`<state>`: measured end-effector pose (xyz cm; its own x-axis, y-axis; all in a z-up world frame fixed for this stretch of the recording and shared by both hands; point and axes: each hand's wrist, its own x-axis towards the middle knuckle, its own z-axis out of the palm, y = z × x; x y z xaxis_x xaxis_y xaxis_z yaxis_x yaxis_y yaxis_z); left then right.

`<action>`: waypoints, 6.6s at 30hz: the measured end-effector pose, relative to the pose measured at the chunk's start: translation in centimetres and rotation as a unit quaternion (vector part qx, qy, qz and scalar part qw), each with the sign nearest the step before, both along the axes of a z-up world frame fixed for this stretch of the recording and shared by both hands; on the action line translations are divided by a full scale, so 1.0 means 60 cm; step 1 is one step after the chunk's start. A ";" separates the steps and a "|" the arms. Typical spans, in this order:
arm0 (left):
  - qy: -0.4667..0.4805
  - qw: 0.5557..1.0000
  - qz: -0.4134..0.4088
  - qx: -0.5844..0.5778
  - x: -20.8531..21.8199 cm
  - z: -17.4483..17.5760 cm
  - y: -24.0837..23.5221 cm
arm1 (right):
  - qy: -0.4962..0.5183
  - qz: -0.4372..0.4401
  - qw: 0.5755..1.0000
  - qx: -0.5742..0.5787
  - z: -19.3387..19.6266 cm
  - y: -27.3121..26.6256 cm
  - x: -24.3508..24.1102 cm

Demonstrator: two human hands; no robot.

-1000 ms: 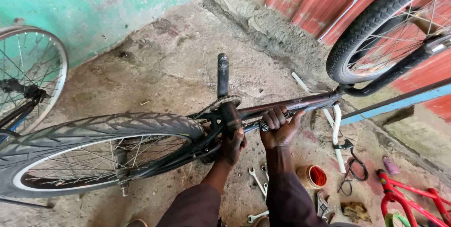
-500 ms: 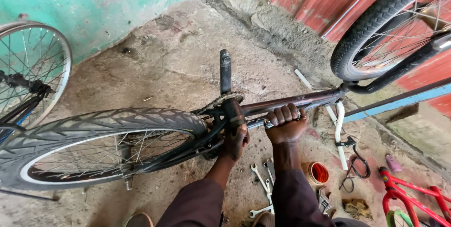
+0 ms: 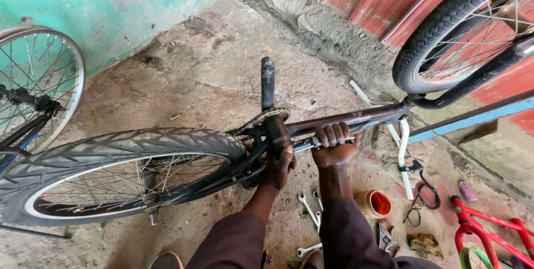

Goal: The person is repairing a bicycle that is upside down. They use a wrench to tighten the crankset bolts and then use a large pipe wrench to remove the crank arm from the bottom bracket.

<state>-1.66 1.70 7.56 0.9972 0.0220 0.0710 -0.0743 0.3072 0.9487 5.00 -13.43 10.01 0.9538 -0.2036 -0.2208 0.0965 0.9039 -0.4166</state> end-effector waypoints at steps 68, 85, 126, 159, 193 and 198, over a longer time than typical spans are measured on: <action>0.039 0.996 -0.018 0.076 0.002 -0.009 -0.001 | 0.193 0.041 0.980 -0.013 0.018 -0.020 0.020; 0.061 0.995 -0.025 0.070 0.019 -0.090 -0.020 | 0.063 0.006 0.992 -0.112 0.009 -0.005 0.000; -0.030 0.715 0.176 0.676 -0.138 -0.022 0.125 | 0.035 0.129 0.919 -0.370 0.166 0.178 -0.225; 0.115 0.638 0.172 0.741 -0.146 -0.023 0.140 | -0.085 0.062 0.954 -0.279 -0.085 0.152 -0.173; 0.046 0.746 -0.055 0.662 0.013 0.111 0.181 | 0.003 0.376 0.283 -0.882 0.127 0.082 -0.115; -0.037 0.763 -0.053 0.643 0.035 0.192 0.188 | 0.034 0.350 0.198 -0.915 0.028 0.082 -0.066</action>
<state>0.45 12.98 19.10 0.9809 -0.1934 0.0227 -0.1816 -0.8660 0.4659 1.03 -8.50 11.70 0.8974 0.1752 -0.4050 0.1526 -0.9844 -0.0879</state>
